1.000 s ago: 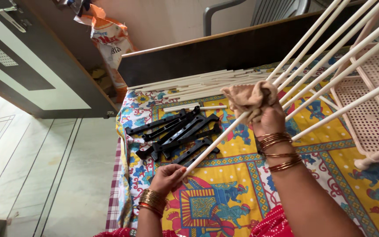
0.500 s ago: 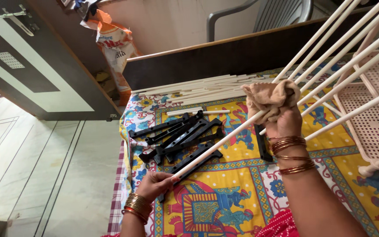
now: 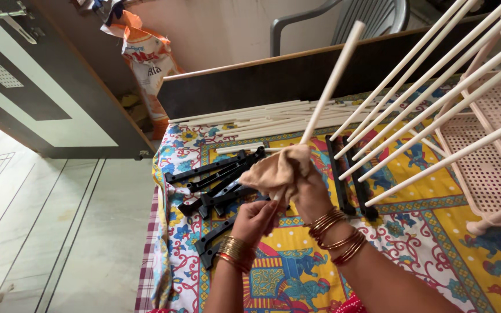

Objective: The person wipes white plastic poles with a cloth and inserts them into black plastic brackets laid out on a patterned cloth on the floor. The person repeats this process for multiple poles and brackets, arranging the assembled units upright.

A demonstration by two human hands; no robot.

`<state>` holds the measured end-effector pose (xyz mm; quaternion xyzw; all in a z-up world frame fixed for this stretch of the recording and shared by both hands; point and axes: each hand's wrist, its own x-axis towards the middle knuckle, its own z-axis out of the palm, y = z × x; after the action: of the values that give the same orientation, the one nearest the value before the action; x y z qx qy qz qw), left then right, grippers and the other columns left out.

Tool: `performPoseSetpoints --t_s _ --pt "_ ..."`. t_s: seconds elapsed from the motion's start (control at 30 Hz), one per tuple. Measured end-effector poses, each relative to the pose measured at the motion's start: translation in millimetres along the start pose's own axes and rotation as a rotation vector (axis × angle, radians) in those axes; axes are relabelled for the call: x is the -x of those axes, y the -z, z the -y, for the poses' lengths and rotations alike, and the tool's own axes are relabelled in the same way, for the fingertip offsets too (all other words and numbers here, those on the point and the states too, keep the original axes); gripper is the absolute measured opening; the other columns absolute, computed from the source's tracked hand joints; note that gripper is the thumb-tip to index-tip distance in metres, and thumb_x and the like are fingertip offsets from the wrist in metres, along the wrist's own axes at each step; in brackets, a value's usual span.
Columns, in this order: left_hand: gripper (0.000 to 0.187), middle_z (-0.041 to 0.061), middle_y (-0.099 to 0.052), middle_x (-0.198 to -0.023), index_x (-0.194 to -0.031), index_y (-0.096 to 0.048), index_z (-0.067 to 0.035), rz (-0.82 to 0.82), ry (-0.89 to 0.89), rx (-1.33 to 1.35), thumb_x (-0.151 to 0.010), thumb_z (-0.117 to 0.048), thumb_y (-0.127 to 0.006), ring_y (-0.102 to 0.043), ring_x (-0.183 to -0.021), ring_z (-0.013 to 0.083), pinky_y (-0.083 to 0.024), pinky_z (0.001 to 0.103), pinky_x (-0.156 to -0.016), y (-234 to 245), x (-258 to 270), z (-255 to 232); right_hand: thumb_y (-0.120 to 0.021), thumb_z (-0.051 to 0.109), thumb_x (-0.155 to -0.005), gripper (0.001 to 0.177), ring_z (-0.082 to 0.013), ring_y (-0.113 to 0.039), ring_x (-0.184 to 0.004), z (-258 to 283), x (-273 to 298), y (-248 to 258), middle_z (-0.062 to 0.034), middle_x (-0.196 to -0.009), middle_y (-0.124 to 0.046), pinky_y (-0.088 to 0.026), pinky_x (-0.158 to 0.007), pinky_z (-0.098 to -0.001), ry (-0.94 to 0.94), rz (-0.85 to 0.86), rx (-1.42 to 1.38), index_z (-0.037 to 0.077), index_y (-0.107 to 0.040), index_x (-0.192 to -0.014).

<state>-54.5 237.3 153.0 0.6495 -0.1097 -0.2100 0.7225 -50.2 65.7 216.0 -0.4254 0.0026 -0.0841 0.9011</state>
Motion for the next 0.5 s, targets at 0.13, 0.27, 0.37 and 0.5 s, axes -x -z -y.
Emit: performPoseSetpoints --t_s 0.13,0.27,0.37,0.5 --pt "0.029 0.006 -0.081 -0.088 -0.109 -0.079 0.0 -0.07 -0.032 -0.31 -0.095 -0.022 -0.066 -0.075 -0.076 0.0121 -0.062 0.027 -0.069 -3 -2 -31 -0.05 0.01 -0.107 0.02 -0.0098 -0.057 -0.062 14 0 0 0.0002 -0.085 -0.063 -0.046 -0.051 -0.0252 0.135 0.075 0.139 0.008 -0.06 -0.124" --pt "0.033 0.012 -0.08 -0.108 -0.121 -0.072 0.002 -0.297 -0.368 -0.251 -0.096 -0.019 -0.068 -0.077 -0.096 0.0159 -0.062 0.03 -0.085 2 -5 -82 -0.05 0.009 -0.109 0.019 -0.0065 -0.053 -0.06 50 -5 0 0.0015 -0.084 -0.06 -0.043 -0.05 -0.0217 0.23 0.092 0.211 0.008 -0.06 -0.126" --pt "0.038 0.011 -0.076 -0.117 -0.131 -0.066 0.0 -0.323 -0.471 -0.167 -0.098 -0.019 -0.066 -0.074 -0.102 0.0151 -0.061 0.03 -0.087 -4 -6 -120 -0.05 0.005 -0.108 0.021 -0.0065 -0.053 -0.066 68 -8 -5 0.0011 -0.091 -0.063 -0.042 -0.053 -0.0216 0.323 0.117 0.453 0.006 -0.063 -0.124" --pt "0.042 0.009 -0.073 -0.124 -0.138 -0.06 0.001 -0.256 -0.589 -0.129 -0.1 -0.018 -0.065 -0.071 -0.108 0.0143 -0.058 0.028 -0.091 -30 -19 -152 -0.051 -0.002 -0.103 0.023 -0.0075 -0.058 -0.096 56 -10 -12 -0.0014 -0.112 -0.063 -0.052 -0.078 -0.0231 0.486 0.442 0.622 0.006 -0.062 -0.121"
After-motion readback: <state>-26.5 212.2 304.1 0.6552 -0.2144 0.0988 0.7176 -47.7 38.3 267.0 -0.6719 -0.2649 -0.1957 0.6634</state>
